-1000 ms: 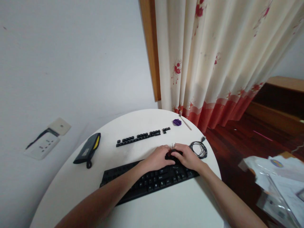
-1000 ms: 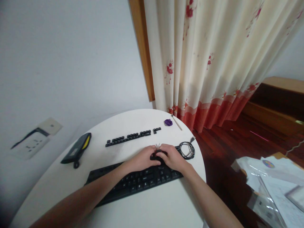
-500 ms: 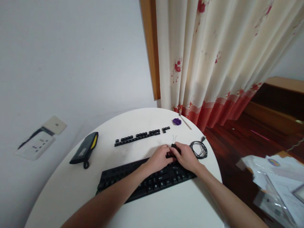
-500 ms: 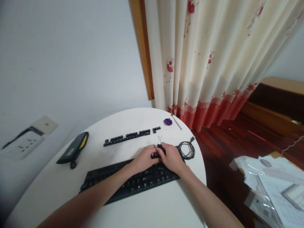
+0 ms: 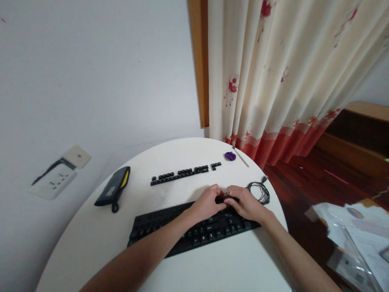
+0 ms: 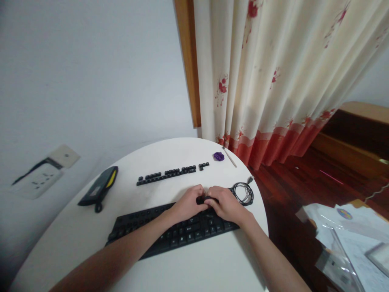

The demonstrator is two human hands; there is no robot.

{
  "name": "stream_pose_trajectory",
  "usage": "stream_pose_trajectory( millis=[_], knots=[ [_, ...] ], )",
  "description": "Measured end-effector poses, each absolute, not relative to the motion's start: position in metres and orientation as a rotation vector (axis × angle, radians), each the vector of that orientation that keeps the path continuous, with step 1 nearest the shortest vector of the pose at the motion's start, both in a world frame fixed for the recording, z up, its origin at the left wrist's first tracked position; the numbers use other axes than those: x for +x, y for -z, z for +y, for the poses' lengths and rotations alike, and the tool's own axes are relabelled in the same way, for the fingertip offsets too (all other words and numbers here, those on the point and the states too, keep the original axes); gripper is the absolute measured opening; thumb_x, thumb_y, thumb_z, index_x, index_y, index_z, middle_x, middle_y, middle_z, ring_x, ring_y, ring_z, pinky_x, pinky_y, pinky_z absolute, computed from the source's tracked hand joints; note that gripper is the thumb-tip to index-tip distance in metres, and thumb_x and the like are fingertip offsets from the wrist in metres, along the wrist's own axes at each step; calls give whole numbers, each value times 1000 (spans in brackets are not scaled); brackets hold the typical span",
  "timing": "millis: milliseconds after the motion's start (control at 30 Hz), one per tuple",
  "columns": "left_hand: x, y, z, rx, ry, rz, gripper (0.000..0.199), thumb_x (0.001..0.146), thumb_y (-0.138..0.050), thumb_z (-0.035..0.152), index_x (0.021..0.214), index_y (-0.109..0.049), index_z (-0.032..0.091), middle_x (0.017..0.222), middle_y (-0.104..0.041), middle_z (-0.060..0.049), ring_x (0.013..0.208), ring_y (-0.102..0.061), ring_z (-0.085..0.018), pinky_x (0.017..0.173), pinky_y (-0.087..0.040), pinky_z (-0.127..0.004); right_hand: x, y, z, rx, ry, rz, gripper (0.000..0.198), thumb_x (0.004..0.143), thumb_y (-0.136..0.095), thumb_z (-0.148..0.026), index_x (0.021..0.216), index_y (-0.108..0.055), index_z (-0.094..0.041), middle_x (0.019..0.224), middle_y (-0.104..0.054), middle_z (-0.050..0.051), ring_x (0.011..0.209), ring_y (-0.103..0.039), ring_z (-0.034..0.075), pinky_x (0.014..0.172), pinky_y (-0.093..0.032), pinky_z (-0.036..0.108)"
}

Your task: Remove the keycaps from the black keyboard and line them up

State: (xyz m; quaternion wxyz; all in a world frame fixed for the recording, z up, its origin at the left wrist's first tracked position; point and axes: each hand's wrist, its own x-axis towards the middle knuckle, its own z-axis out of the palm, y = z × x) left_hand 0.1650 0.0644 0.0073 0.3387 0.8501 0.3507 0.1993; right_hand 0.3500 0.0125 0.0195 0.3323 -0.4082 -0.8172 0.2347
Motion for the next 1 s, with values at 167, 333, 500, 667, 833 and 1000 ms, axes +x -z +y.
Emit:
stream_pose_trajectory(
  millis=[167, 333, 500, 667, 833, 1000],
  knots=[
    [164, -8, 64, 2199, -548, 886, 10, 75, -72, 23, 76, -65, 17, 90, -55, -2, 83, -56, -16, 79, -47, -28, 347, -12, 15, -1284, -496, -2069, 21, 97, -49, -28, 80, -57, -20, 79, -63, 5, 76, -58, 20, 71, -42, 30],
    [166, -8, 65, 2199, -525, 870, 10, 75, -73, 22, 76, -65, 17, 90, -55, -2, 81, -56, -16, 76, -47, -28, 339, -4, 18, -1449, -478, -1937, 24, 97, -47, -28, 75, -51, -21, 71, -62, 2, 66, -57, 18, 63, -39, 27],
    [165, -8, 65, 2247, -518, 834, 7, 77, -70, 20, 79, -65, 17, 89, -56, -2, 81, -56, -16, 75, -47, -28, 333, 0, 20, -1545, -486, -1783, 24, 96, -47, -28, 74, -48, -22, 66, -60, 1, 62, -55, 18, 59, -37, 26],
    [165, -11, 61, 2261, -595, 828, 2, 83, -65, 19, 84, -65, 18, 91, -59, -3, 87, -58, -17, 82, -48, -30, 334, -2, 20, -1450, -486, -1690, 26, 97, -45, -30, 72, -46, -22, 65, -57, 0, 62, -52, 17, 59, -38, 27],
    [166, -13, 55, 2307, -733, 886, 19, 87, -65, 22, 106, -58, 21, 99, -61, -2, 93, -59, -18, 88, -49, -32, 335, -4, 18, -1421, -531, -1610, 21, 98, -42, -33, 83, -50, -22, 72, -63, 1, 65, -58, 19, 64, -42, 29],
    [165, -15, 51, 2619, -711, 788, 19, 94, -54, 20, 114, -55, 22, 108, -59, -6, 105, -55, -21, 96, -47, -38, 335, -3, 18, -1406, -557, -1578, 20, 99, -41, -35, 86, -50, -22, 69, -63, 1, 61, -58, 19, 61, -42, 29]
  ],
)
